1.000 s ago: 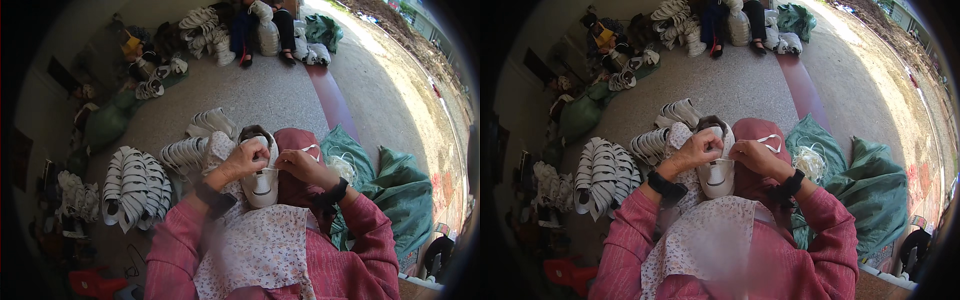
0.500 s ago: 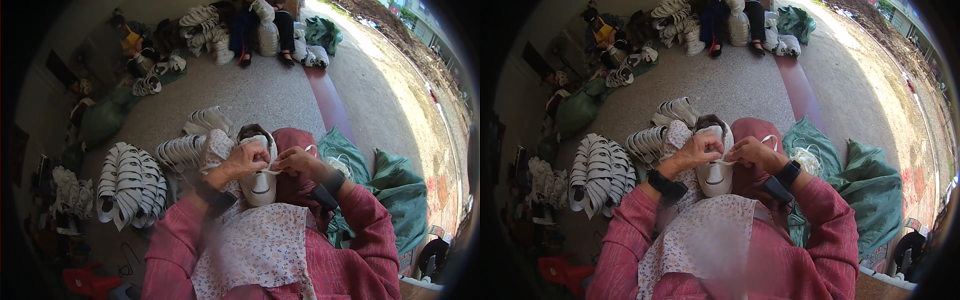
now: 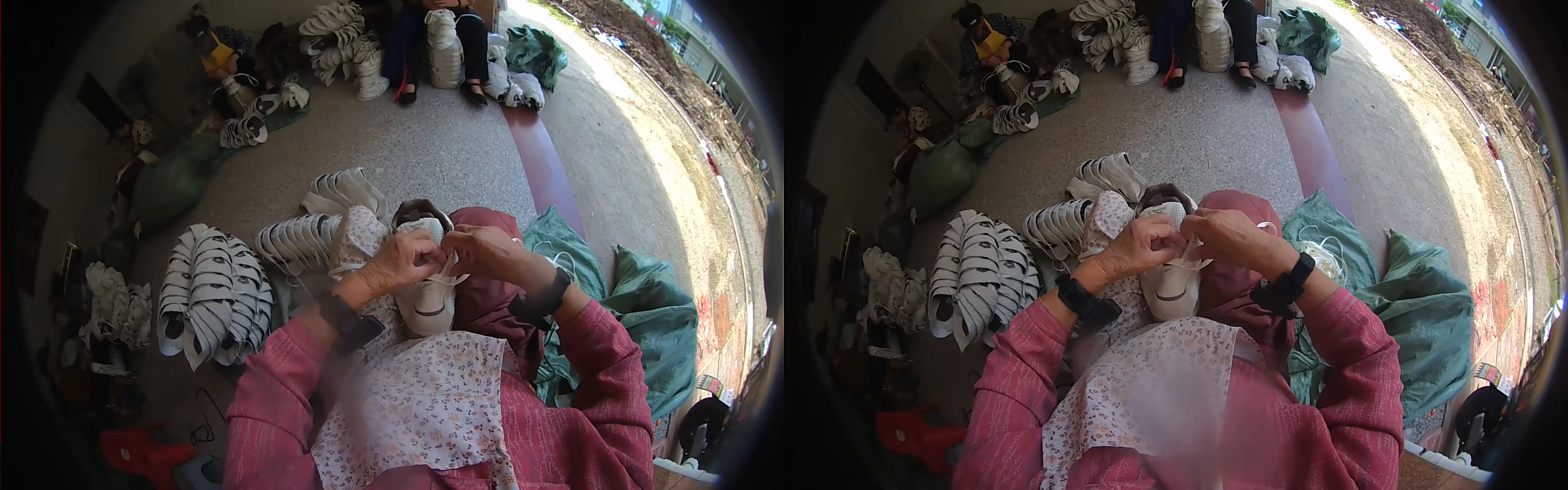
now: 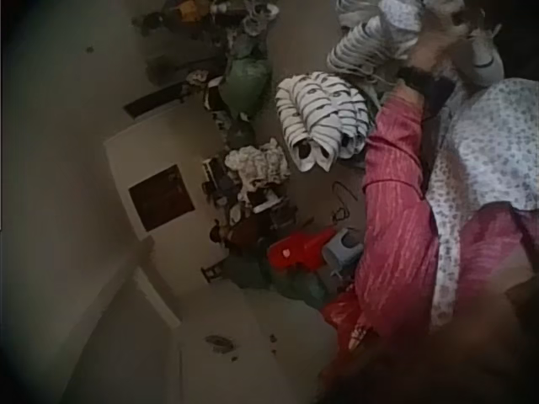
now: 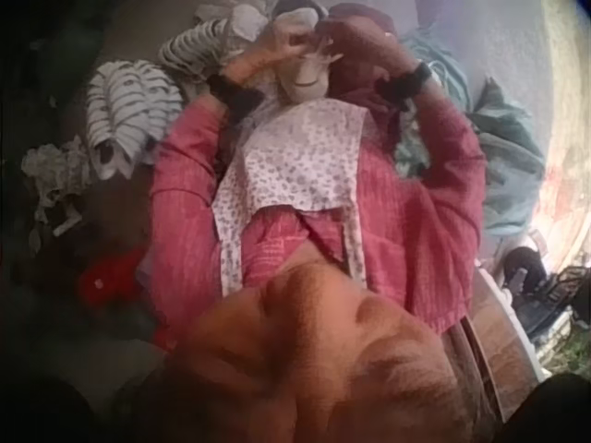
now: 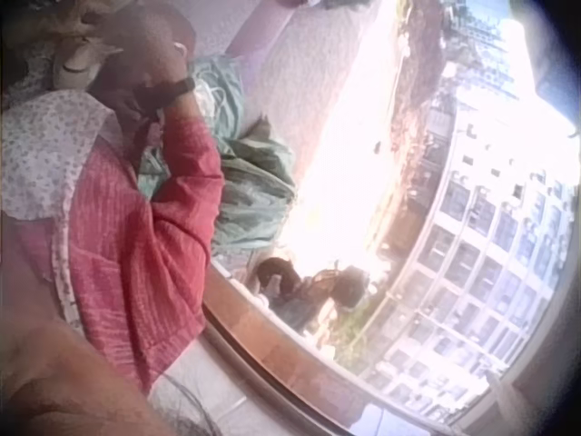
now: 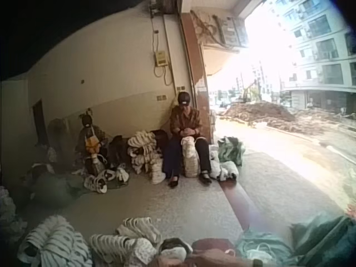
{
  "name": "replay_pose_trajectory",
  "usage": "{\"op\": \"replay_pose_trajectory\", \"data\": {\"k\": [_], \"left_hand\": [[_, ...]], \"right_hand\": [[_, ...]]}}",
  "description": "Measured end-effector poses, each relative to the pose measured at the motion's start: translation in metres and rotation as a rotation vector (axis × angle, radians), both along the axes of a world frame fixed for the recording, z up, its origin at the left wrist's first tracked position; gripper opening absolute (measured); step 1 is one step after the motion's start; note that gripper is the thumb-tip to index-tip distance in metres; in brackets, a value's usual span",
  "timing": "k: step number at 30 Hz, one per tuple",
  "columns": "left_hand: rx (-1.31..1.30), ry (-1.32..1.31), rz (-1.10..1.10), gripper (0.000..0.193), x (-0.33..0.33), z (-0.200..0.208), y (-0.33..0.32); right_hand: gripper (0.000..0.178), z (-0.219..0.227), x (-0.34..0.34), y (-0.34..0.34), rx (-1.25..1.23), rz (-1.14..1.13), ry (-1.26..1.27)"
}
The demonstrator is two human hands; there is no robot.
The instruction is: The person sits on the floor and threads a white shoelace through the eyelets of a white sneaker. They pull the lace tight and adjust the fit, then place the finished shoe into a pile of similar shoes. The person then picks up another shoe to continue the process.
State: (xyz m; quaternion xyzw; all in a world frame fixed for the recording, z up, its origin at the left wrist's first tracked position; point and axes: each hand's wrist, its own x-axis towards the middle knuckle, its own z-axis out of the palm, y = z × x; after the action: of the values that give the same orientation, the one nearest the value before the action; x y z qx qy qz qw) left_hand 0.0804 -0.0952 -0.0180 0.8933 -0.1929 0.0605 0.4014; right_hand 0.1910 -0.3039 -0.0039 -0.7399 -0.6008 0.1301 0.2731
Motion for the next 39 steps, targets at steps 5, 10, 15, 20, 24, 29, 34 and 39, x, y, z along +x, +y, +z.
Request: {"op": "replay_pose_trajectory", "data": {"k": [5,10,15,20,24,29,34,39], "left_hand": [[0.021,0.007,0.015,0.016,0.001,0.000,-0.001],[0.136,-0.007,0.072,0.014,0.004,-0.003,-0.005],[0.076,-0.037,0.126,0.008,0.000,-0.006,-0.008],[-0.101,-0.109,0.305,0.004,0.003,0.015,0.031],[0.190,-0.413,1.080,0.013,-0.026,0.034,0.229],[0.371,-0.350,1.622,0.014,-0.153,0.034,0.392],[-0.055,0.015,1.230,0.035,-0.098,-0.053,0.291],[-0.039,-0.133,0.644,0.028,-0.048,-0.007,0.129]], "right_hand": [[0.032,-0.014,0.011,0.000,0.075,0.081,0.085],[0.029,-0.022,0.008,-0.003,0.195,0.078,0.051],[0.028,-0.010,0.014,0.001,0.140,0.172,0.114],[0.025,-0.018,0.023,-0.001,0.106,0.155,0.119],[0.022,-0.017,0.023,0.001,0.108,0.144,0.149],[0.016,-0.019,0.020,0.016,0.185,0.166,0.279],[0.015,-0.031,0.013,-0.008,0.153,-0.052,0.732],[0.015,-0.011,-0.006,-0.012,0.222,-0.034,0.358]]}}
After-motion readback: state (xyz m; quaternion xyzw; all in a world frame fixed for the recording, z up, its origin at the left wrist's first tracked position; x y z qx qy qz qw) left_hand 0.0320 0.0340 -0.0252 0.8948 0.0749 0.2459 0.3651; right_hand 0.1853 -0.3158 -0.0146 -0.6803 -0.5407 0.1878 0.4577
